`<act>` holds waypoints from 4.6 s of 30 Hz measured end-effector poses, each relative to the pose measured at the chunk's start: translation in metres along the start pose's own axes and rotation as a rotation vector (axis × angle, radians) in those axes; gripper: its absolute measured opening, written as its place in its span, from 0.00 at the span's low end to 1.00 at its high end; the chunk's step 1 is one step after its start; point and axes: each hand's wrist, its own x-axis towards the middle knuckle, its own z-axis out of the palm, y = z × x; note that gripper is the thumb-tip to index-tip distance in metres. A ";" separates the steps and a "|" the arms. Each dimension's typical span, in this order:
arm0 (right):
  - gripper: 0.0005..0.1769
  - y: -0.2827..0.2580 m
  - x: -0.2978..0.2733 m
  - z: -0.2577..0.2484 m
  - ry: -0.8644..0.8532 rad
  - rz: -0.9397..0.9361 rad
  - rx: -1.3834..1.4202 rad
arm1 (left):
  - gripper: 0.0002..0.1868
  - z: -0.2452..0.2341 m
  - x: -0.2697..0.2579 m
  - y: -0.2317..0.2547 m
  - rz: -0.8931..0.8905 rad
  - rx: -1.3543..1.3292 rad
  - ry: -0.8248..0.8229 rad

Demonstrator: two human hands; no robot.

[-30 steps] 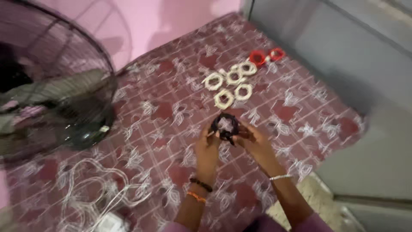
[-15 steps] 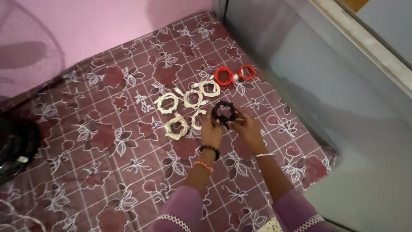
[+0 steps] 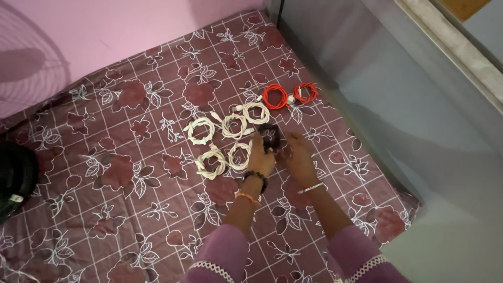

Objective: The person untangles and coils a black USB cable and a white power cable on a table. The person places the coiled black cable with other coiled cables on the table and then begins to coil the white cable.

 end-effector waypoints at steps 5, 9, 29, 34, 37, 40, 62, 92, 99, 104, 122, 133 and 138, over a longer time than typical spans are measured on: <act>0.40 -0.034 -0.021 -0.008 0.132 -0.318 -0.132 | 0.37 -0.042 -0.036 0.050 0.222 0.269 -0.014; 0.50 -0.073 -0.041 -0.014 0.101 -0.353 -0.375 | 0.40 -0.093 -0.073 0.079 0.406 0.595 0.065; 0.51 -0.296 -0.221 0.117 -0.034 -0.518 -0.547 | 0.55 -0.372 -0.286 0.042 0.349 0.819 0.170; 0.51 -0.347 -0.277 0.171 -0.106 -0.559 -0.530 | 0.58 -0.445 -0.346 0.006 0.272 0.794 0.173; 0.52 -0.372 -0.307 0.202 -0.122 -0.599 -0.540 | 0.57 -0.479 -0.377 -0.018 0.246 0.778 0.178; 0.52 -0.390 -0.334 0.228 -0.147 -0.594 -0.545 | 0.54 -0.504 -0.402 -0.046 0.272 0.838 0.241; 0.38 -0.306 -0.371 0.332 -0.661 -0.679 -0.471 | 0.48 -0.531 -0.491 -0.132 -0.223 0.827 -0.001; 0.19 -0.397 -0.433 0.308 -0.511 0.030 0.689 | 0.46 -0.540 -0.518 -0.192 -0.124 0.472 0.074; 0.19 -0.452 -0.452 0.292 -0.477 0.018 1.095 | 0.28 -0.563 -0.526 -0.198 -0.128 0.042 -0.101; 0.18 -0.471 -0.440 0.286 -0.324 0.081 1.102 | 0.29 -0.587 -0.538 -0.184 -0.179 -0.494 -0.045; 0.27 -0.431 -0.396 0.277 -0.476 -0.074 0.436 | 0.15 -0.677 -0.549 -0.207 -0.259 -0.103 0.588; 0.24 -0.480 -0.453 0.289 -0.408 -0.416 0.101 | 0.10 -0.659 -0.524 -0.095 0.381 0.221 0.406; 0.18 -0.478 -0.448 0.278 -0.446 -0.259 0.490 | 0.13 -0.662 -0.524 -0.091 0.484 0.232 0.498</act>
